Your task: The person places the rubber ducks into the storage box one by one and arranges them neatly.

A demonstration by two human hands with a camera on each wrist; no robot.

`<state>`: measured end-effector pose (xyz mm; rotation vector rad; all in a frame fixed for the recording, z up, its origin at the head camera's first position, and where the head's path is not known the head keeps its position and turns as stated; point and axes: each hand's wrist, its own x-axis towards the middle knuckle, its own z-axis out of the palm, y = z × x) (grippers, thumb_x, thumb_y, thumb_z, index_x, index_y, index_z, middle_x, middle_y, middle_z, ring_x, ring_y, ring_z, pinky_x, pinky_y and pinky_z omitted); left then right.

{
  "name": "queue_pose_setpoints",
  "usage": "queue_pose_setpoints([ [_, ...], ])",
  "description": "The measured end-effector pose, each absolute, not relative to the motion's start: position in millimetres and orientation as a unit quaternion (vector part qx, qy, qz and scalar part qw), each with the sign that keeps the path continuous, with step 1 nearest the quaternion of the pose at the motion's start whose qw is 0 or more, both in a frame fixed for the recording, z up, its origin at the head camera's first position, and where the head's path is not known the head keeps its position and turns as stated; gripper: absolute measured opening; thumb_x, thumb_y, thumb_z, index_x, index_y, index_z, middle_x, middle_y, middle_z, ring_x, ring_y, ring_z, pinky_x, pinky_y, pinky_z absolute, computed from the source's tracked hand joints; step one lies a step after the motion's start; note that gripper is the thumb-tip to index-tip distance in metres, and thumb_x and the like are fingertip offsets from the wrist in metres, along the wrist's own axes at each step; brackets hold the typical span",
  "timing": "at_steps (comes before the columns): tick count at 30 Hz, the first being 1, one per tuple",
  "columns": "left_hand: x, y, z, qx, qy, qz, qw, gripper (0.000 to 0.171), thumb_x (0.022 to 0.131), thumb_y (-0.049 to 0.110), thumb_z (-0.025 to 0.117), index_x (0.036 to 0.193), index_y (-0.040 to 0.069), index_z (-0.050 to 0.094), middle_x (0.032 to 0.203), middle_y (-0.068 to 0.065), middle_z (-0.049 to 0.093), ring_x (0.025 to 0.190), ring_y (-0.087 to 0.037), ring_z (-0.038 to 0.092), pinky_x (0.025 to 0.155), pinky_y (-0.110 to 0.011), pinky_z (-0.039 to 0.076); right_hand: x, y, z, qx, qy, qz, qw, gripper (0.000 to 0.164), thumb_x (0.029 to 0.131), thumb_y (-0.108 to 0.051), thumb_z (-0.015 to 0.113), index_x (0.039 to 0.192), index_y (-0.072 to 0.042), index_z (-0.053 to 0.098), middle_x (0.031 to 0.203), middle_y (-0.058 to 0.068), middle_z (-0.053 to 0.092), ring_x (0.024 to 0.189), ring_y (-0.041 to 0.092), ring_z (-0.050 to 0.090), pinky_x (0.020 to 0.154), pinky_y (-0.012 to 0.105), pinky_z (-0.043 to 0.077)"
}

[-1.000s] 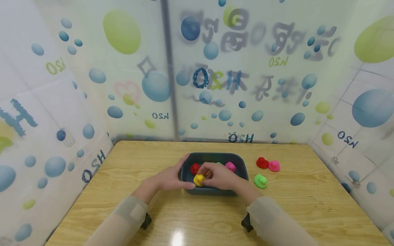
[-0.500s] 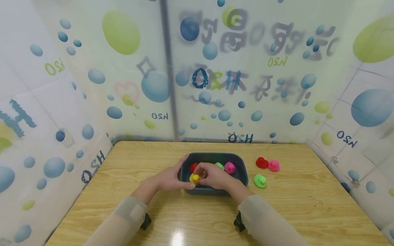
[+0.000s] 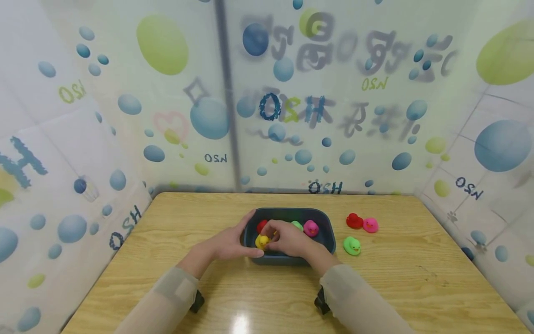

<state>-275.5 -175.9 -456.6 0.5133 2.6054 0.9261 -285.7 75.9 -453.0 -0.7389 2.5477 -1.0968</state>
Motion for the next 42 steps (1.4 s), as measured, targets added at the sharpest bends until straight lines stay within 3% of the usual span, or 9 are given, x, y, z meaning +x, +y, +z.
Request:
queue_pose_setpoints([
  [12, -273.8, -175.4, -454.8, 0.175, 0.913, 0.329, 0.167, 0.124, 0.086, 0.074, 0.082, 0.175, 0.048, -0.001, 0.174, -0.023, 0.041, 0.144, -0.045, 0.059, 0.119, -0.069, 0.047, -282.8, 80.1, -447.9, -0.244, 0.884, -0.377, 0.134, 0.027, 0.098, -0.014, 0.084, 0.123, -0.017, 0.072, 0.124, 0.003, 0.074, 0.102, 0.017, 0.071, 0.103, 0.042, 0.065],
  [25, -274.1, -174.8, -455.2, 0.170, 0.916, 0.324, 0.164, 0.126, 0.084, 0.077, 0.082, 0.175, 0.048, -0.001, 0.173, -0.024, 0.042, 0.147, -0.047, 0.056, 0.122, -0.069, 0.045, -268.2, 117.8, -438.4, -0.243, 0.885, -0.381, 0.111, 0.029, 0.099, -0.017, 0.084, 0.125, -0.013, 0.072, 0.125, 0.006, 0.075, 0.098, 0.015, 0.072, 0.095, 0.039, 0.065],
  [33, -274.1, -175.3, -455.5, 0.165, 0.917, 0.325, 0.166, 0.125, 0.085, 0.073, 0.083, 0.175, 0.049, 0.000, 0.177, -0.022, 0.036, 0.150, -0.049, 0.052, 0.124, -0.069, 0.041, -259.8, 151.5, -431.1, -0.253, 0.886, -0.379, 0.088, 0.028, 0.100, -0.019, 0.082, 0.125, -0.010, 0.072, 0.124, 0.010, 0.075, 0.099, 0.015, 0.069, 0.085, 0.026, 0.061],
  [42, -274.0, -173.9, -455.3, 0.166, 0.918, 0.321, 0.164, 0.126, 0.084, 0.076, 0.082, 0.175, 0.050, 0.000, 0.178, -0.022, 0.035, 0.150, -0.049, 0.052, 0.125, -0.069, 0.041, -249.6, 186.9, -424.9, -0.242, 0.885, -0.392, 0.064, 0.028, 0.101, -0.017, 0.081, 0.125, -0.008, 0.071, 0.123, 0.013, 0.075, 0.102, 0.016, 0.070, 0.087, 0.021, 0.060],
])
